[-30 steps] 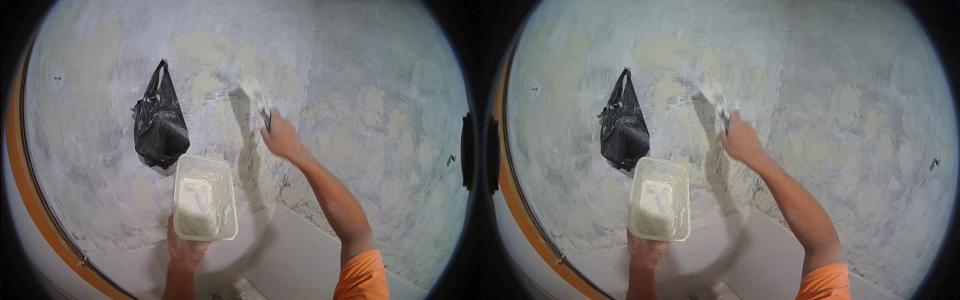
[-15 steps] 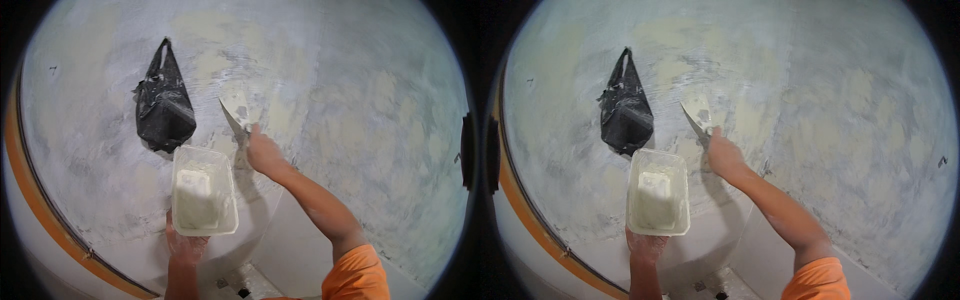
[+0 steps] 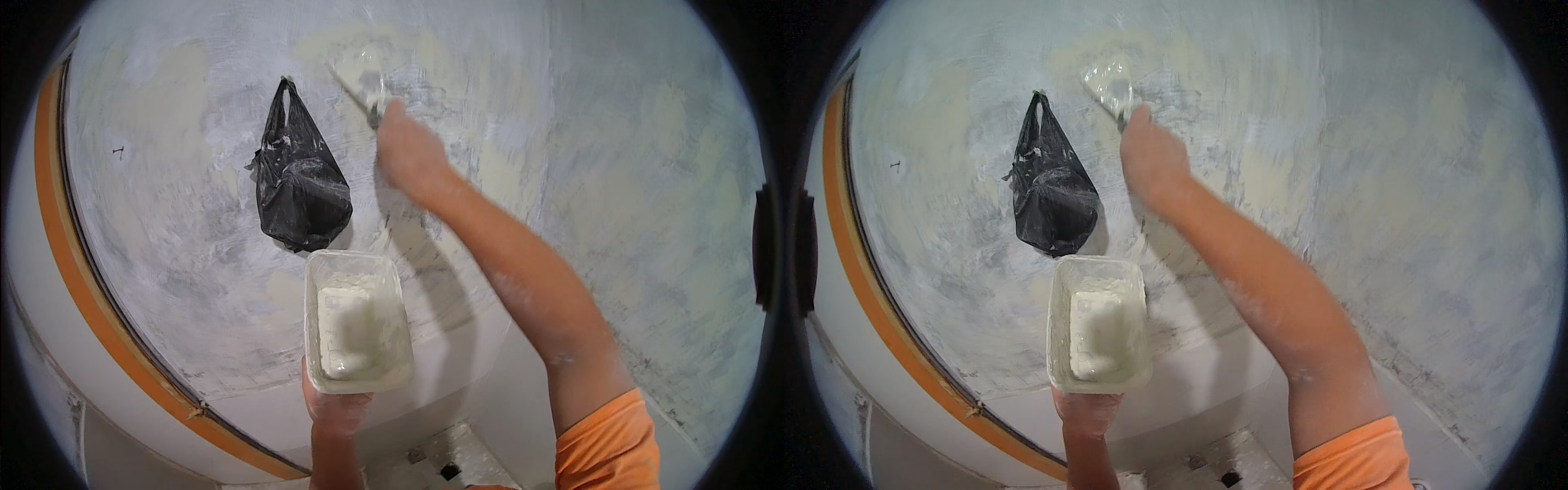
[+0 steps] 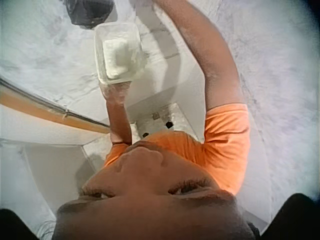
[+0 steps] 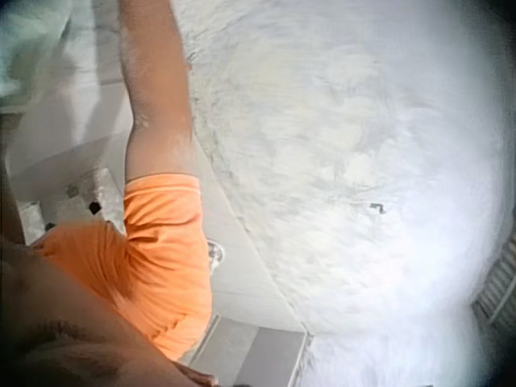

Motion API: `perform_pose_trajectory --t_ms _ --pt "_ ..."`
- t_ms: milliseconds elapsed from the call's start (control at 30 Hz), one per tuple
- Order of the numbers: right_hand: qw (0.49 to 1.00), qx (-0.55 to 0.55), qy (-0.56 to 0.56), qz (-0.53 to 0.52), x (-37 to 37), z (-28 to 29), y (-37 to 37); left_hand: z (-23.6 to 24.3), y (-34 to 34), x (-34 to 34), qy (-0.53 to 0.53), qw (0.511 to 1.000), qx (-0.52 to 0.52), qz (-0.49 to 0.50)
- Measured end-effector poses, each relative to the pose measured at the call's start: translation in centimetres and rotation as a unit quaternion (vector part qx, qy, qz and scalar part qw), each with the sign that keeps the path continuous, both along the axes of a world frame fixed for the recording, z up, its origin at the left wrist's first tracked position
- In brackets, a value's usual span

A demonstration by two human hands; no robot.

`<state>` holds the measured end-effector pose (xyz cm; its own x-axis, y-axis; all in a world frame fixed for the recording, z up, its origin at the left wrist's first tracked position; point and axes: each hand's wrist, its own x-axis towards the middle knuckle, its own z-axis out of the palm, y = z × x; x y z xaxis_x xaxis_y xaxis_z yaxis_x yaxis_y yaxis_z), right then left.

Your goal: The person applies plaster to a wall using a putty knife, taking small amounts from a plastic container and spreading it across the wall surface.

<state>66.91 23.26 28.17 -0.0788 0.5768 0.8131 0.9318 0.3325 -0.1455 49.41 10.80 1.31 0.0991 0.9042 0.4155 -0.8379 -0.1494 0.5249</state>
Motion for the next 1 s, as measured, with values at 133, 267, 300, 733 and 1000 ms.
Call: perform_pose_trajectory --t_ms 133,267,300,733,1000 --pt "0.979 -0.181 0.096 0.007 -1.0 -13.4 1.1 -0.8 -0.8 -0.1 -0.020 0.994 -0.069 0.082" --pt "0.986 -0.159 -0.031 0.042 2.0 -21.2 -3.3 -1.3 -1.7 -1.1 -0.074 0.991 -0.091 0.059" --pt "0.986 -0.161 -0.033 0.041 3.0 -20.7 -4.0 -1.1 -2.1 -0.9 -0.038 0.993 -0.074 0.082" --pt "0.997 -0.026 0.067 -0.006 4.3 4.4 2.1 1.6 -3.0 -0.5 0.379 0.829 0.065 0.407" --pt "0.978 -0.208 0.003 -0.031 6.1 -14.8 -1.3 0.7 -2.1 0.4 0.330 0.868 0.043 0.369"
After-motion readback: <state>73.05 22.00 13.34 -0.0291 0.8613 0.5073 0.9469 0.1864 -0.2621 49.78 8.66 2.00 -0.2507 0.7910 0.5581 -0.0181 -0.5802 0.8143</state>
